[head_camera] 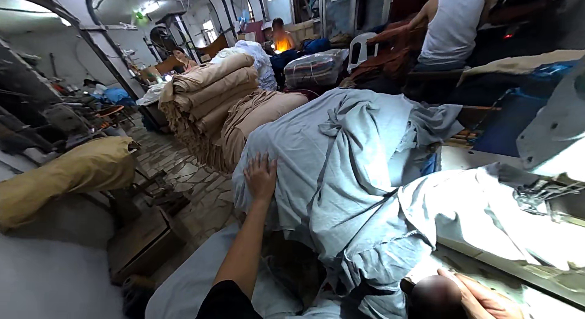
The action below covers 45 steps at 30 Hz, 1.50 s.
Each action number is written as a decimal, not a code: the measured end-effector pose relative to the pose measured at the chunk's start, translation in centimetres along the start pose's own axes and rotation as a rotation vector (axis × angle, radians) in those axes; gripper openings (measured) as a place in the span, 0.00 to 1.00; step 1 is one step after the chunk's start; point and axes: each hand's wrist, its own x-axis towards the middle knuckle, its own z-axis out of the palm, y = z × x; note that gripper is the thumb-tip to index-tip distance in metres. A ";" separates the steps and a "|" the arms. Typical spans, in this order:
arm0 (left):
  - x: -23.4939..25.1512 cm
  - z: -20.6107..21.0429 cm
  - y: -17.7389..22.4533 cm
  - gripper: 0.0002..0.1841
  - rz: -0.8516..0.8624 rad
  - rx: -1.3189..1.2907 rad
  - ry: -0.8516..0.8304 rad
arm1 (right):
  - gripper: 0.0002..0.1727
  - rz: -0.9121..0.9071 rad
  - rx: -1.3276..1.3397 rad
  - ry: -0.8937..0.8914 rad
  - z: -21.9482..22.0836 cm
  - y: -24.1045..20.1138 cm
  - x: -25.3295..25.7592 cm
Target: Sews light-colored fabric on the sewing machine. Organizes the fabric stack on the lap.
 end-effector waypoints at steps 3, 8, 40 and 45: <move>-0.2 0.1 -0.4 0.28 0.022 -0.054 0.029 | 0.20 -0.003 -0.003 0.003 0.0 0.1 -0.1; -0.3 0.3 -0.6 0.30 0.031 -0.084 0.041 | 0.21 -0.001 -0.020 0.015 0.1 -0.2 -0.2; -0.4 0.2 -0.4 0.29 0.043 -0.077 0.040 | 0.22 0.022 0.025 -0.012 0.1 -0.7 -0.1; -0.3 0.5 -0.5 0.29 0.028 -0.084 0.045 | 0.22 0.039 0.026 -0.024 0.0 -0.8 -0.1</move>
